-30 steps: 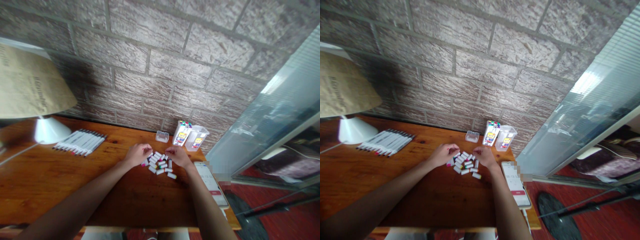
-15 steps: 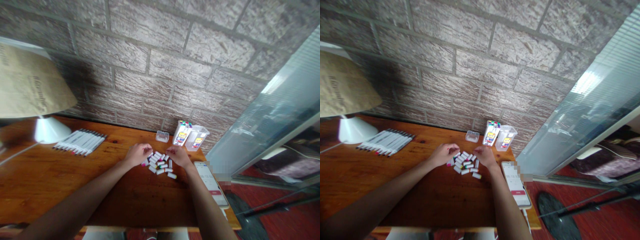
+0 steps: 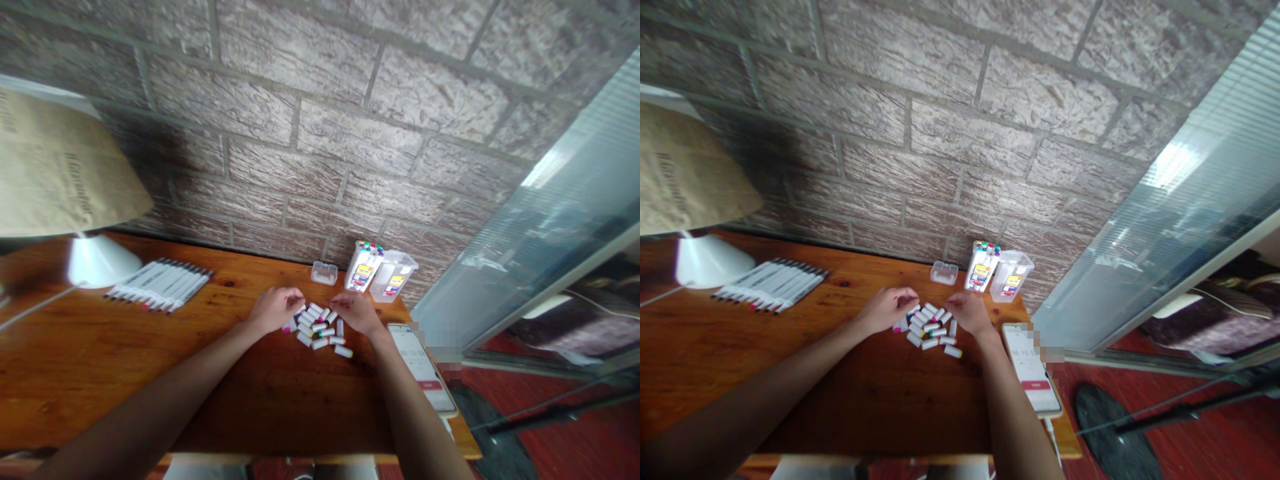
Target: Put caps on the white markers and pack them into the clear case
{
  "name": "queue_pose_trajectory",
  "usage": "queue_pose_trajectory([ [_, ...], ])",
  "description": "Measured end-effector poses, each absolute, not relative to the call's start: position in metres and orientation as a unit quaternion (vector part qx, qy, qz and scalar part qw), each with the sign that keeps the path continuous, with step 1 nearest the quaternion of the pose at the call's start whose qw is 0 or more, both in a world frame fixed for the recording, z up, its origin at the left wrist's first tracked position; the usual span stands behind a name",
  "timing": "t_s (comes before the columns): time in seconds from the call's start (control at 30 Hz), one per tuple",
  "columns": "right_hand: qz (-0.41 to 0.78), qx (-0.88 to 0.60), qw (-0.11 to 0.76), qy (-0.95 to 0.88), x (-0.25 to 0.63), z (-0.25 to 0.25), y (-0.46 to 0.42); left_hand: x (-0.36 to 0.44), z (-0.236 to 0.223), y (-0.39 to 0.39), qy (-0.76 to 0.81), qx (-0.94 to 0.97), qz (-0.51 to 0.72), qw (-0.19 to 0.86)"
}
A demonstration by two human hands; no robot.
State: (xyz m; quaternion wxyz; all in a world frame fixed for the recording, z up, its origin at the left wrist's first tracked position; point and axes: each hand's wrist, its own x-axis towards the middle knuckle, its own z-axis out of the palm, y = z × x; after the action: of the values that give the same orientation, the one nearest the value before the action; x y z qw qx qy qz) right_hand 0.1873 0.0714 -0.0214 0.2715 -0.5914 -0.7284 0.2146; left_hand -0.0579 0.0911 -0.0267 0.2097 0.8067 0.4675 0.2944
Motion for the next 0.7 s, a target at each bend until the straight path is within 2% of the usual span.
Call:
queue_pose_trajectory([
  [0.7, 0.209, -0.59, 0.264, -0.734, 0.1853, -0.0195, 0.0713, -0.0578, -0.0266, 0.0906, 0.463, 0.807, 0.298, 0.211],
])
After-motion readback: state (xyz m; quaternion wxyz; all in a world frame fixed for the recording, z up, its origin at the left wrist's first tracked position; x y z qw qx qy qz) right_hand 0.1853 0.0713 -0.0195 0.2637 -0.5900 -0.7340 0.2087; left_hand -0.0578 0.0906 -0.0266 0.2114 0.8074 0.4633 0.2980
